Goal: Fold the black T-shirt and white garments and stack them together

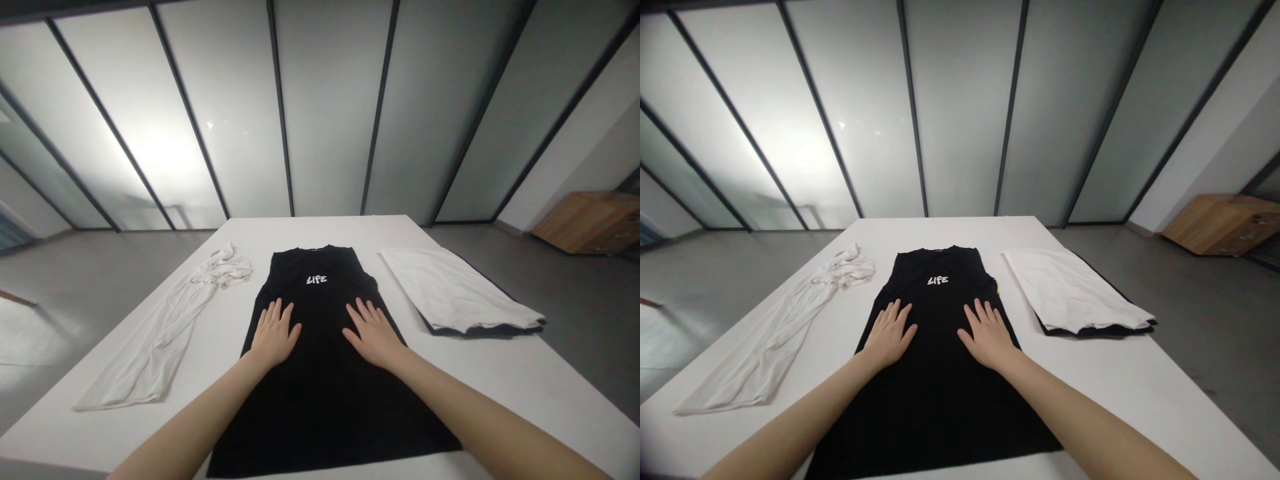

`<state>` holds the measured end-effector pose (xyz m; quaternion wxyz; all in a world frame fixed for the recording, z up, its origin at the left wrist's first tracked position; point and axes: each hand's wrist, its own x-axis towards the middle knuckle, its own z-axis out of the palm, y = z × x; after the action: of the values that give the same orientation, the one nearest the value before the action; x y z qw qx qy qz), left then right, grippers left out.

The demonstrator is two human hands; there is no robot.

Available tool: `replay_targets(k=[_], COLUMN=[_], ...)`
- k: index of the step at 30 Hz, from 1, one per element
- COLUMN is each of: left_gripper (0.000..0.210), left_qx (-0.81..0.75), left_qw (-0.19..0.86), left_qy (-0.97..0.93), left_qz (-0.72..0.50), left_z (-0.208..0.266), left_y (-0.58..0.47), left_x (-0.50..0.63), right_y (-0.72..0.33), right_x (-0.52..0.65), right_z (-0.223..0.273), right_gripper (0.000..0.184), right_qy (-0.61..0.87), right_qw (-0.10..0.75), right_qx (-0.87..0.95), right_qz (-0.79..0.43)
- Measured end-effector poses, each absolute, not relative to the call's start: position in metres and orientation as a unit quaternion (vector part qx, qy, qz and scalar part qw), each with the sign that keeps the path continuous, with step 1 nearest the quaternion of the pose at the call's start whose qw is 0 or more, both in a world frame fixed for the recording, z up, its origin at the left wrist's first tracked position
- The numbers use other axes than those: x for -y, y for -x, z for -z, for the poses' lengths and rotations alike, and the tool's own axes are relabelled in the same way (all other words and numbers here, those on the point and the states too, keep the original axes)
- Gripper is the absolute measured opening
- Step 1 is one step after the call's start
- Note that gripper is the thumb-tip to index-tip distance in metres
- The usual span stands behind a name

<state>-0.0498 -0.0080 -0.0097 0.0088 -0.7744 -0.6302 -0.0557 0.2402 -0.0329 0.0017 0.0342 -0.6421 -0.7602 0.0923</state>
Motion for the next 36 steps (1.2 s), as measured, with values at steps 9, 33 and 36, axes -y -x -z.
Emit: replay_targets(k=[9, 33, 36], left_gripper=[0.07, 0.078, 0.072], left_qx=[0.64, 0.704, 0.702], left_qw=[0.014, -0.026, -0.015], left_qy=[0.766, 0.709, 0.709], left_qz=[0.057, 0.042, 0.061], left_z=[0.002, -0.012, -0.012], left_y=[0.077, 0.033, 0.033], left_x=[0.049, -0.126, -0.128], right_y=[-0.246, -0.22, -0.221], right_x=[0.091, -0.119, -0.12], right_z=[0.003, -0.011, -0.012], right_gripper=[0.082, 0.078, 0.073], right_qy=[0.649, 0.717, 0.715], right_qw=[0.051, 0.034, 0.056], right_qx=[0.749, 0.692, 0.694], right_qz=[-0.126, -0.08, -0.07])
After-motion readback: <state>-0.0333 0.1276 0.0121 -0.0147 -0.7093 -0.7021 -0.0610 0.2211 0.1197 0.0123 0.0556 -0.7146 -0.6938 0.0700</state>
